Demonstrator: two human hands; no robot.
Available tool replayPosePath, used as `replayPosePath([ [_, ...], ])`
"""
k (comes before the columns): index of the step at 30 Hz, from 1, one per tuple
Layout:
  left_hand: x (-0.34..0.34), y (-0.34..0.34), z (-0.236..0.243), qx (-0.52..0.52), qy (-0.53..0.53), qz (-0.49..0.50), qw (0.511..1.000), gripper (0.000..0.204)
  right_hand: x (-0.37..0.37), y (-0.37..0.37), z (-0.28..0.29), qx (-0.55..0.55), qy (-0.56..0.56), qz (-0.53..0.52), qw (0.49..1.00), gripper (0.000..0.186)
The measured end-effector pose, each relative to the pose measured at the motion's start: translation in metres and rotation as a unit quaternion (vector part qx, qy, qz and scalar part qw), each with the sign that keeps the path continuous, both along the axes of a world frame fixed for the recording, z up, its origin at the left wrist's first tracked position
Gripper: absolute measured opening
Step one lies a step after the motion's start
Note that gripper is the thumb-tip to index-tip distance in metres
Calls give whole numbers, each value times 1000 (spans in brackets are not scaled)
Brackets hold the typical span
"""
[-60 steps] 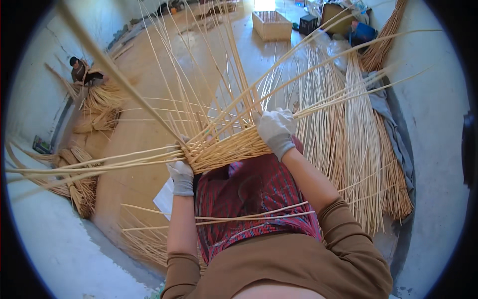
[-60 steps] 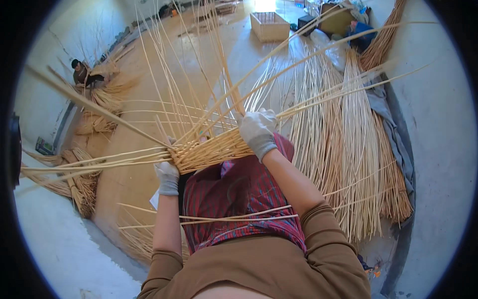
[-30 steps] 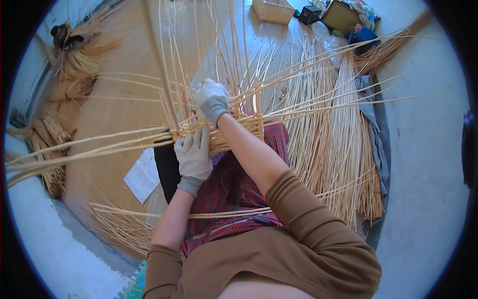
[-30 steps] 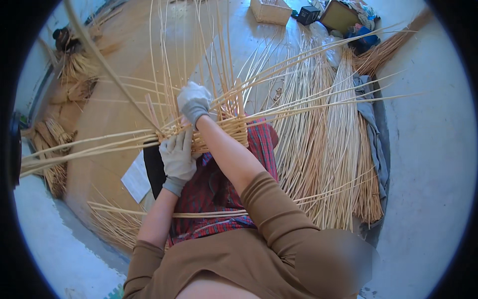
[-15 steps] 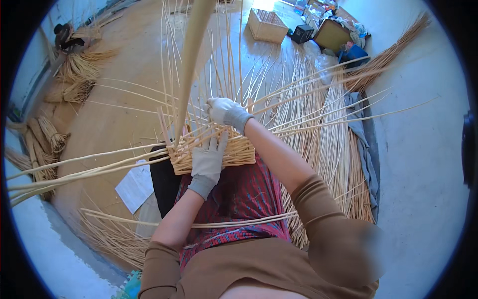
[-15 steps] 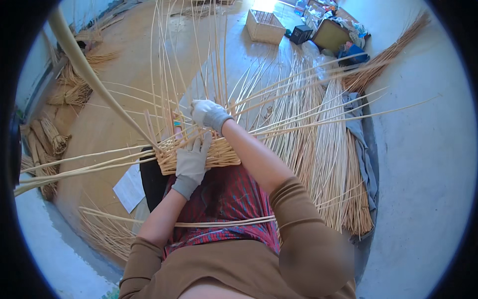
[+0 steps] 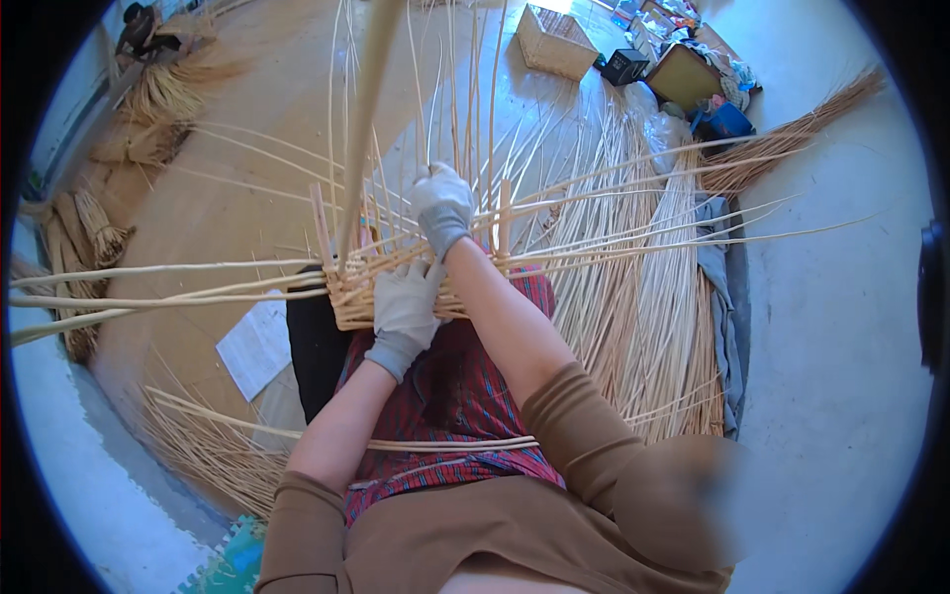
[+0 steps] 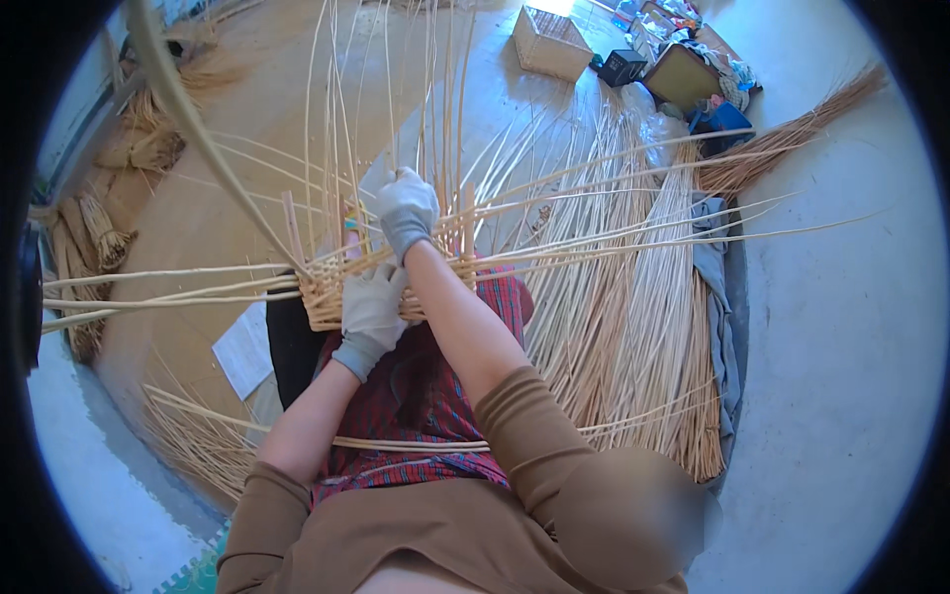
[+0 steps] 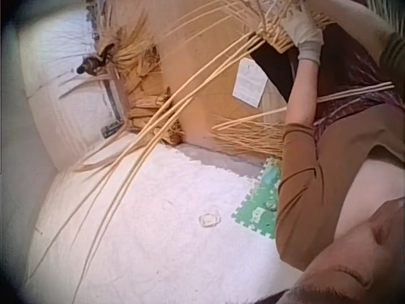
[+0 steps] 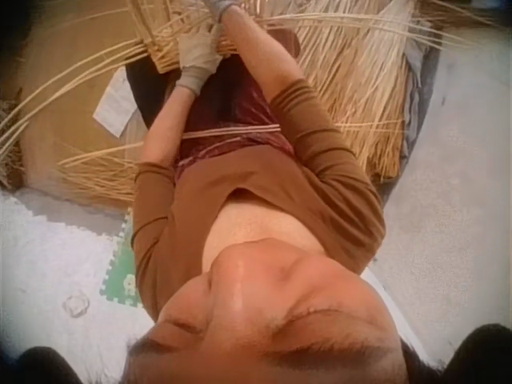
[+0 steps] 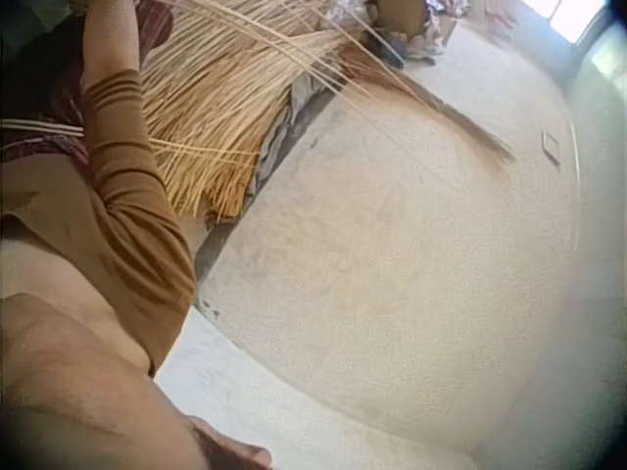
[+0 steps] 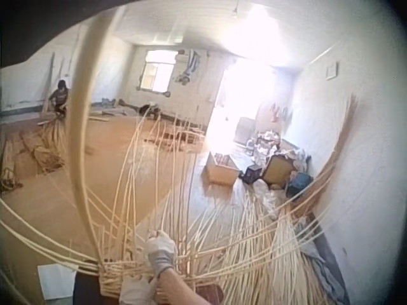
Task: Weaving a rectangular basket using long reeds or wooden strips.
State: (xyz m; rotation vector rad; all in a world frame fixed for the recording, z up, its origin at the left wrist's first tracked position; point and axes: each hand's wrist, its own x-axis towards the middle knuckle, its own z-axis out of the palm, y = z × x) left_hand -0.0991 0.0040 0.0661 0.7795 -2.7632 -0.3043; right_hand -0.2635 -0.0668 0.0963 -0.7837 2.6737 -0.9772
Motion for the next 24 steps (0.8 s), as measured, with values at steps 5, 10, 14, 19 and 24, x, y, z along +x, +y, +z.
replayPosePath([
  [5, -2, 1, -10, -16, -3, 15, 1000, 78, 2, -10, -5, -19, -9, -24, 999, 37],
  [10, 33, 8, 1, -94, 115, -65, 987, 83, 9, 27, 30, -141, 3, 132, 981, 36],
  [14, 120, -2, 7, -85, 135, 84, 984, 80, 13, 124, 60, -209, 161, 261, 928, 31],
  [19, 134, -35, -10, -69, 180, 30, 981, 72, 45, 211, 16, 105, -69, 577, 807, 26],
  [24, 110, -71, -14, -33, 171, 37, 984, 74, 48, 176, -68, 156, -30, 469, 869, 29],
])
